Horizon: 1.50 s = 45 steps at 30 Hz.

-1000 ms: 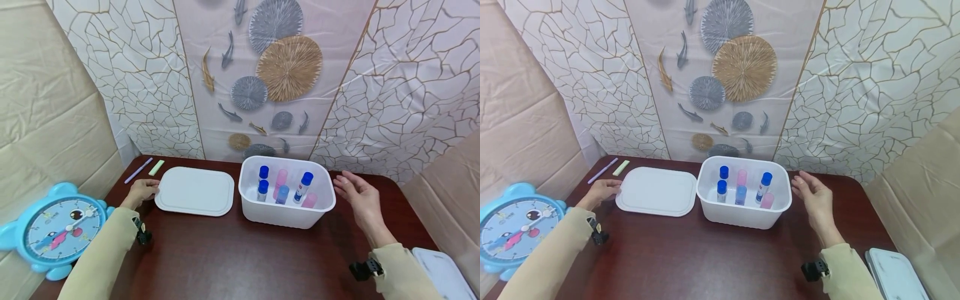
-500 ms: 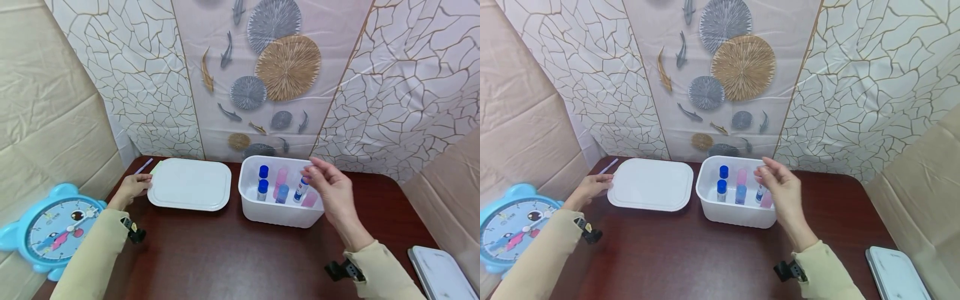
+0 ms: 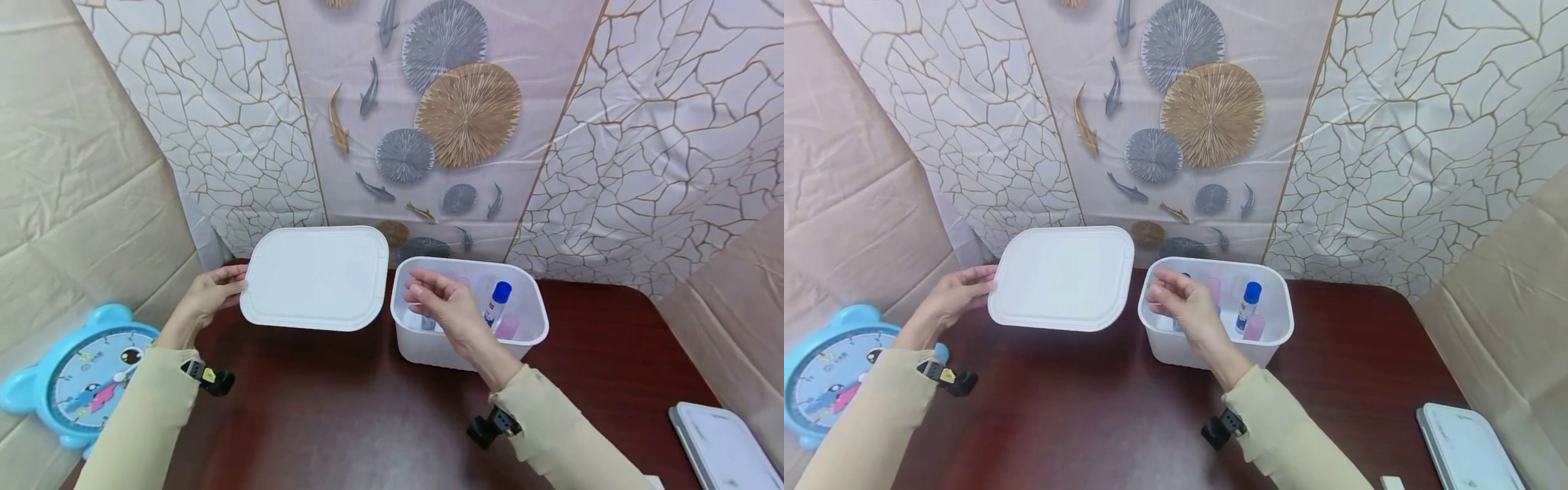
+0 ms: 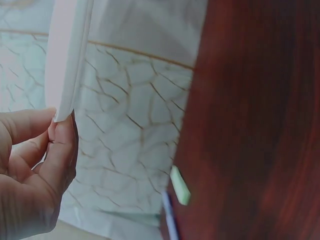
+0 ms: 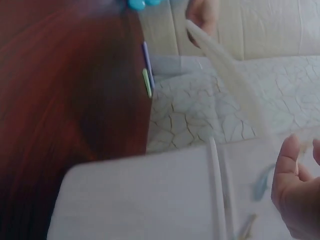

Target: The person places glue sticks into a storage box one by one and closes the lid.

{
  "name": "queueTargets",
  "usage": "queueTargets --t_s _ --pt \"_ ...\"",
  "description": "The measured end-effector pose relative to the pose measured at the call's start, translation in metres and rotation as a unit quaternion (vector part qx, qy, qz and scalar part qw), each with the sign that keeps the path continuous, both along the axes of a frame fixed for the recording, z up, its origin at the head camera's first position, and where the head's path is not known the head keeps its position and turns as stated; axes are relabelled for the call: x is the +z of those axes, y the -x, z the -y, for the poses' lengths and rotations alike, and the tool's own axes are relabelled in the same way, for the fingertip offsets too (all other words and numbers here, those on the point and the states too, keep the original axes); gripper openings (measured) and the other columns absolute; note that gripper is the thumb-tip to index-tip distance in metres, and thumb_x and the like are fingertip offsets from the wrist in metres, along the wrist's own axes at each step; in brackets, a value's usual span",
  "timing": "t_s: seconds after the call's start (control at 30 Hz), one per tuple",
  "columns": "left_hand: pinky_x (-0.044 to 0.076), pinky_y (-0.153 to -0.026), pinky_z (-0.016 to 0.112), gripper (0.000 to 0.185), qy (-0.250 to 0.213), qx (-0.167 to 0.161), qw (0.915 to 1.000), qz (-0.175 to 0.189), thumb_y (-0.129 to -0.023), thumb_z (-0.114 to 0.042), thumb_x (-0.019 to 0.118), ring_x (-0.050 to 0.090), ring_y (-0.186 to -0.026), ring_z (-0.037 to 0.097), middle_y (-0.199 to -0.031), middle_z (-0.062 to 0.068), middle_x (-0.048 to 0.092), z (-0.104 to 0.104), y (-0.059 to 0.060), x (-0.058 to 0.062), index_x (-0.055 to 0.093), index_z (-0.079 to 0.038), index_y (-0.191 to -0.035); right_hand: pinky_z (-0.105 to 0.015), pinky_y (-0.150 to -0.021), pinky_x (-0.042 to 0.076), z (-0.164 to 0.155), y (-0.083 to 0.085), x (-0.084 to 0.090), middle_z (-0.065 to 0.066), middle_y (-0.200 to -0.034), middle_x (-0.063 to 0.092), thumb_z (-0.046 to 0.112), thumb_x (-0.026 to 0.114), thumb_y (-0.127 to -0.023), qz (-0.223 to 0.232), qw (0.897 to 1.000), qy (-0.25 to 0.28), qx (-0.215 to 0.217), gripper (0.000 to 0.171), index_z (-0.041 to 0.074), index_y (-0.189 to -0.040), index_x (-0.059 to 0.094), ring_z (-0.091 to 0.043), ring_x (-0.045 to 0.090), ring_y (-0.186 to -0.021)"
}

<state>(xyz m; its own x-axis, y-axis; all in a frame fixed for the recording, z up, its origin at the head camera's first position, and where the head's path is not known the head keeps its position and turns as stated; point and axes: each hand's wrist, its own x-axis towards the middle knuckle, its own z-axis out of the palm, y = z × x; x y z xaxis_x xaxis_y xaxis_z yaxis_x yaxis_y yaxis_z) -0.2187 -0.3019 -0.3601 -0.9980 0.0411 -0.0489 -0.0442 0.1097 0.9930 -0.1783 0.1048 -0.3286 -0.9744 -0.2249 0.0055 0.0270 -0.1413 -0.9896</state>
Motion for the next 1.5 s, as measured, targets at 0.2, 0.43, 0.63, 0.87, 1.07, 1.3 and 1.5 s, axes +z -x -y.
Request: queueTargets --t_s 0.2,0.43,0.63,0.87,1.07,1.3,1.5 --pt "0.053 -0.072 0.014 0.019 0.0 -0.017 0.9993 -0.033 -0.09 -0.007 0.061 0.057 -0.085 -0.002 -0.092 -0.012 0.059 -0.016 -0.007 0.015 0.057 -0.019 -0.104 -0.016 -0.061 0.049 0.014 0.002 -0.001 0.006 -0.085 0.061 0.0 0.054 -0.093 0.008 1.0 0.013 -0.003 0.039 -0.009 -0.13 0.048 -0.006 0.058 -0.073" --pt "0.053 -0.072 0.016 0.02 -0.026 -0.037 0.9982 -0.038 -0.09 -0.006 0.062 0.058 -0.085 0.001 -0.093 -0.009 0.06 -0.032 -0.014 0.031 0.061 -0.021 -0.102 -0.013 -0.056 0.046 0.006 -0.003 0.0 0.005 -0.077 0.056 -0.003 0.054 -0.092 0.023 0.999 0.028 -0.04 0.034 -0.014 -0.124 0.048 -0.004 0.053 -0.066" --pt "0.054 -0.072 0.018 0.022 -0.073 -0.074 0.9945 -0.011 -0.091 -0.005 0.06 0.063 -0.083 0.002 -0.094 -0.01 0.066 -0.046 -0.021 0.044 0.067 -0.026 -0.097 -0.014 -0.059 0.049 -0.012 -0.01 0.001 0.003 -0.076 0.058 -0.002 0.056 -0.091 0.036 0.995 0.057 -0.074 0.018 0.001 -0.108 0.062 -0.005 0.055 -0.065" --pt "0.054 -0.076 0.018 0.017 -0.036 -0.064 0.9953 -0.063 -0.09 -0.012 0.064 0.064 -0.083 0.002 -0.093 -0.012 0.067 -0.076 -0.027 0.056 0.069 -0.027 -0.093 -0.013 -0.06 0.05 -0.041 -0.024 0.008 0.005 -0.073 0.06 -0.005 0.056 -0.09 0.008 0.989 0.083 -0.126 0.032 0.022 -0.08 0.069 -0.003 0.056 -0.063" --pt "0.052 -0.071 0.017 0.019 -0.029 -0.059 0.989 -0.133 -0.089 -0.01 0.065 0.062 -0.08 0.003 -0.088 -0.012 0.068 -0.108 -0.029 0.062 0.071 -0.028 -0.089 -0.018 -0.066 0.055 -0.072 -0.034 0.019 0.005 -0.077 0.065 -0.001 0.065 -0.085 -0.077 0.977 0.086 -0.179 0.022 0.019 -0.08 0.072 -0.005 0.063 -0.065" --pt "0.055 -0.073 0.021 0.023 -0.068 -0.093 0.9839 -0.137 -0.092 -0.008 0.06 0.067 -0.08 0.005 -0.094 -0.009 0.071 -0.138 -0.02 0.056 0.069 -0.01 -0.113 -0.017 -0.075 0.054 -0.106 -0.033 0.019 0.006 -0.088 0.069 0.002 0.066 -0.086 -0.158 0.968 0.004 -0.196 0.022 0.006 -0.106 0.071 -0.003 0.065 -0.08" --pt "0.055 -0.079 0.023 0.041 -0.066 -0.083 0.9901 -0.092 -0.094 -0.017 0.058 0.064 -0.085 0.005 -0.114 0.0 0.066 -0.162 -0.013 0.043 0.053 0.005 -0.129 -0.017 -0.077 0.053 -0.127 -0.026 0.011 0.011 -0.108 0.067 0.013 0.058 -0.093 -0.178 0.969 -0.042 -0.166 0.036 -0.004 -0.125 0.058 -0.001 0.064 -0.091"
